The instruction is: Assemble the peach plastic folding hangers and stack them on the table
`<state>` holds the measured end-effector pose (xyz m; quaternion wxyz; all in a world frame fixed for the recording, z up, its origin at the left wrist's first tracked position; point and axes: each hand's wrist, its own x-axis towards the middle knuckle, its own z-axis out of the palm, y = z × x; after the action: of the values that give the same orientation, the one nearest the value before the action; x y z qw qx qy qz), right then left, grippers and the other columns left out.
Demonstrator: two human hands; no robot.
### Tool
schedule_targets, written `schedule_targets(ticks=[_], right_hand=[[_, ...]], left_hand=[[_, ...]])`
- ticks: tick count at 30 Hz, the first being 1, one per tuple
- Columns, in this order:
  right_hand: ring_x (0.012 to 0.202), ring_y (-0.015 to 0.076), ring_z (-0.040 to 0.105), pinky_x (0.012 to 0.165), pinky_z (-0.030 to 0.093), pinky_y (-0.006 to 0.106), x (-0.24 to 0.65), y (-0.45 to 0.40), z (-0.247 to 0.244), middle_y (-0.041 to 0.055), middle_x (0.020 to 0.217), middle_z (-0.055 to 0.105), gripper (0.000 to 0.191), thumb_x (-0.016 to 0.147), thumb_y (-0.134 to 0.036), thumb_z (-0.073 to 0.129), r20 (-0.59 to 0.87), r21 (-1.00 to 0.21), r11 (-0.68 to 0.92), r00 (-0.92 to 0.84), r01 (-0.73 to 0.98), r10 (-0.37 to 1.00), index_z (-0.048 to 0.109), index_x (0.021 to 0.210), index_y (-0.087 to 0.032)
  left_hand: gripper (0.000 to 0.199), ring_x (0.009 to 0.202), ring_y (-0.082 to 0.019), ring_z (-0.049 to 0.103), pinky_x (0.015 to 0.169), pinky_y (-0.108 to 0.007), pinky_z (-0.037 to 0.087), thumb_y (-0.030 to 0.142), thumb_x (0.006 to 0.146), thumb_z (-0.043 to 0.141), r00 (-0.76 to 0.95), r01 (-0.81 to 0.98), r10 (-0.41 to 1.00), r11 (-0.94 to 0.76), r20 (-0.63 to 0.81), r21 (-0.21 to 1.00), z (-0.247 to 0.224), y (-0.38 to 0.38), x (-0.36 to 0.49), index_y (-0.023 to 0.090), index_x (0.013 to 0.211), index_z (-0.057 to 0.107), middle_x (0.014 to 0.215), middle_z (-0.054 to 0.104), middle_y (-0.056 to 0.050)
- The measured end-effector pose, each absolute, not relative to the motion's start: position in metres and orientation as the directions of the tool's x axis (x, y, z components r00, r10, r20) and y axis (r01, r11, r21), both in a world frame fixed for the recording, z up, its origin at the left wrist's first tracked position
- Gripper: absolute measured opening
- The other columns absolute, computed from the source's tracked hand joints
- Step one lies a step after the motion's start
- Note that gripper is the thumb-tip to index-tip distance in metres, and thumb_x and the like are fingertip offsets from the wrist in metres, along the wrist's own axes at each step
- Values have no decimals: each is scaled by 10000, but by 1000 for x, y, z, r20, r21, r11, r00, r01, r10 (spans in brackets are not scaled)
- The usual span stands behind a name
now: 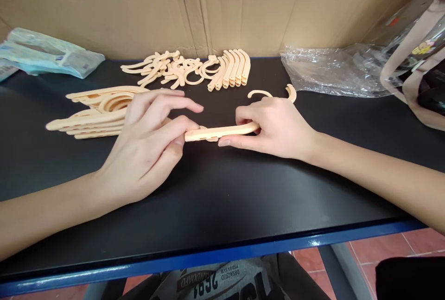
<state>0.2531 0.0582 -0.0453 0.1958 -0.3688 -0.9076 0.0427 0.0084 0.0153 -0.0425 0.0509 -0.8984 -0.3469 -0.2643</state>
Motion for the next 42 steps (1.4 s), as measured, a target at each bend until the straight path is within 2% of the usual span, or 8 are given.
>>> schedule_targets(ticks=[4,9,13,18,22,28,35,42], right_hand=[[544,124,491,580,335,275,254,59,-44,-15,576,553,542,894,-685,483,290,-267,754,-696,600,657,582,709,-186],[565,132,499,585,339,277,255,60,-42,-5,609,574,507,926,-637,472,254,-275,781,-741,560,621,584,725,-185],[561,128,486,585,330,272,255,60,-43,-9,602,555,503,929,-629,475,263,-268,792,-749,549,608,585,726,-183],[570,134,464,608,329,280,254,59,-44,-12,595,519,498,895,-651,515,300,-247,791,-732,560,612,566,720,-188],[636,158,481,637,334,292,253,60,-46,-3,645,530,511,838,-698,560,356,-242,767,-681,594,640,573,764,-192],[708,180,511,723,348,332,253,58,-47,28,800,583,510,858,-707,508,411,-245,775,-661,583,628,550,851,-198],[752,200,526,730,348,341,252,59,-48,50,884,608,589,832,-768,482,415,-212,800,-689,561,593,558,919,-190],[847,227,553,764,368,353,252,60,-48,80,949,622,569,843,-728,517,392,-196,841,-746,505,539,583,957,-175]], left_hand=[[269,1297,-329,409,1027,-493,364,70,881,387,602,656,592,-749,536,92,-43,15,7,157,1006,608,1299,561,-122],[276,1268,-282,436,1040,-447,380,68,916,390,617,628,575,-772,538,104,-44,15,6,187,1053,598,1297,550,-105],[265,1152,-237,511,960,-387,431,60,947,393,626,595,584,-786,517,167,-44,15,7,156,1068,608,1272,556,-122],[265,1223,-227,506,987,-358,422,70,975,375,616,569,588,-792,524,221,-42,15,7,164,1057,609,1301,551,-108],[246,1176,-174,553,941,-295,445,83,998,345,641,498,588,-807,493,316,-41,16,7,153,1043,576,1274,573,-105],[246,1122,-169,577,901,-287,481,19,888,412,690,423,551,-834,470,355,-41,13,7,156,1063,518,1252,600,-106],[226,1199,-213,565,988,-355,494,210,904,610,717,357,522,-844,461,401,-41,14,9,173,1097,498,1239,610,-116],[182,1162,-214,586,916,-331,530,255,935,590,728,352,522,-841,444,412,-42,13,8,158,1073,520,1210,633,-116]])
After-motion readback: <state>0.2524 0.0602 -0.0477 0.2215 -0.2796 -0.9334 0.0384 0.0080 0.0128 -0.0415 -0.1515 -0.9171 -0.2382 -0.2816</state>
